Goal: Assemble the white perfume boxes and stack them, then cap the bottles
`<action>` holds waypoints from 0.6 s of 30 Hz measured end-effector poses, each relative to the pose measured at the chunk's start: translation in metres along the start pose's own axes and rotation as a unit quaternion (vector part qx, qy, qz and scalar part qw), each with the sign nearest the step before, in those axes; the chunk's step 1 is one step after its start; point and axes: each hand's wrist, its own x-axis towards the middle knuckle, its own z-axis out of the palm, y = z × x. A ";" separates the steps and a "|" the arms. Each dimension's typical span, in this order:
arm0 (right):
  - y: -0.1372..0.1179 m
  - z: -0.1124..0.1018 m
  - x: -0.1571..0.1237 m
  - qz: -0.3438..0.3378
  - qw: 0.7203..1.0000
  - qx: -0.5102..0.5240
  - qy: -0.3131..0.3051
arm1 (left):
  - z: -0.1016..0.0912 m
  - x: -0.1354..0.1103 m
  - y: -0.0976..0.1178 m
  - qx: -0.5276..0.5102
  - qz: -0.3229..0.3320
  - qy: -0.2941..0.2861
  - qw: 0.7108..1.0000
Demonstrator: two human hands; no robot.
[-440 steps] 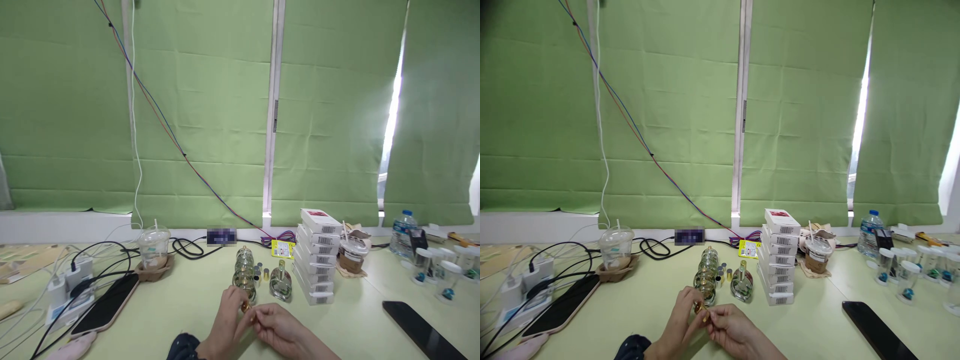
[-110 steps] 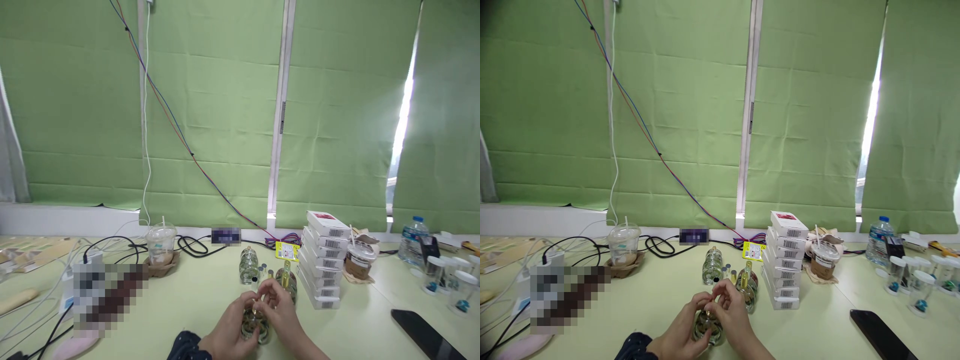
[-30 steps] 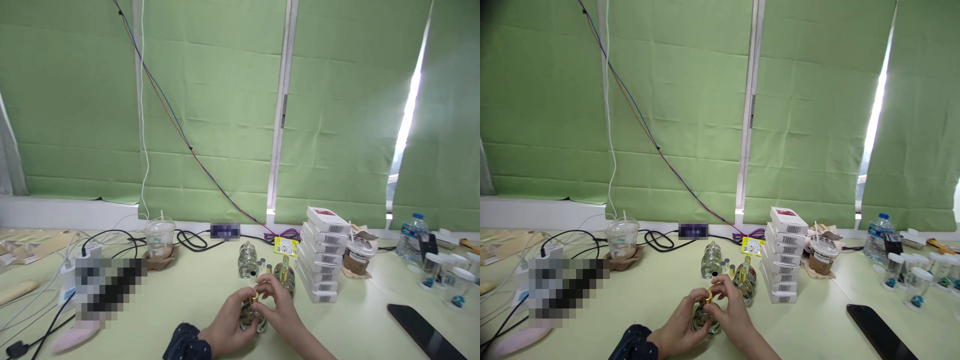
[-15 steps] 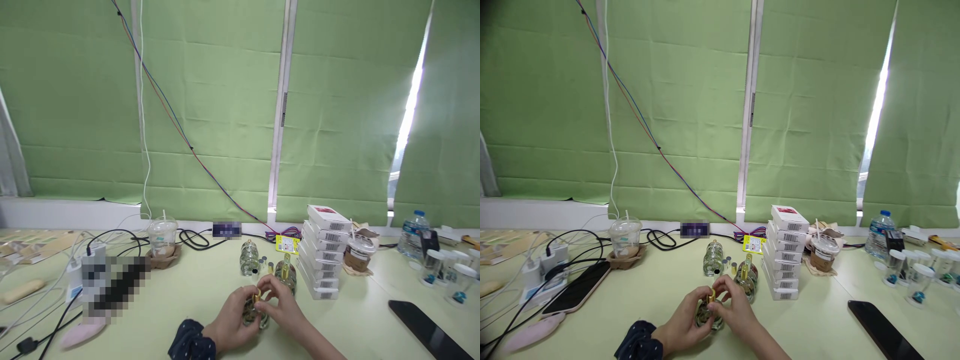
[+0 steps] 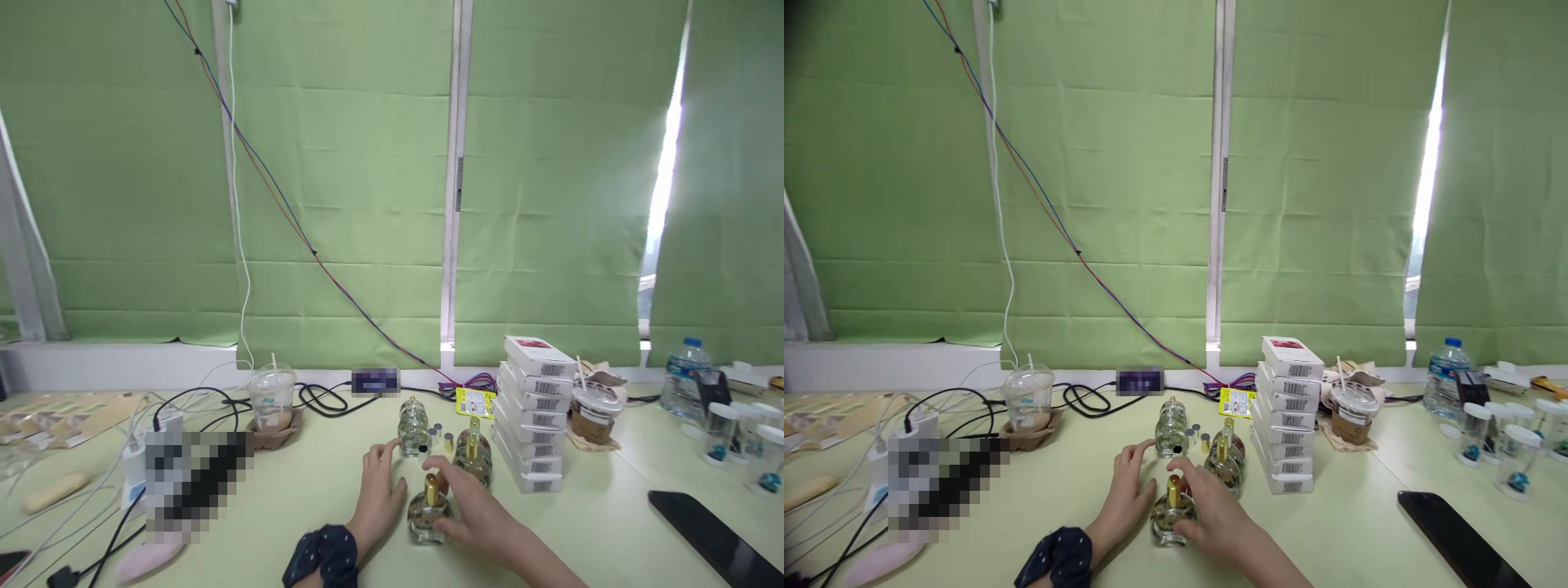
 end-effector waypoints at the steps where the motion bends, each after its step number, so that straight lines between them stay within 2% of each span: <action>1: -0.001 -0.003 0.000 -0.001 1.000 -0.014 0.002 | 0.002 0.003 -0.003 0.013 -0.007 0.004 1.000; 6: -0.001 -0.013 0.004 0.026 0.993 -0.116 0.011 | 0.006 0.013 -0.014 0.051 -0.027 -0.007 0.998; 11: 0.004 -0.015 0.009 0.044 0.978 -0.204 0.023 | 0.011 0.026 -0.015 0.050 -0.015 -0.015 0.999; 18: 0.009 -0.012 0.013 0.057 0.970 -0.229 0.057 | 0.018 0.040 -0.010 -0.001 0.034 0.009 0.999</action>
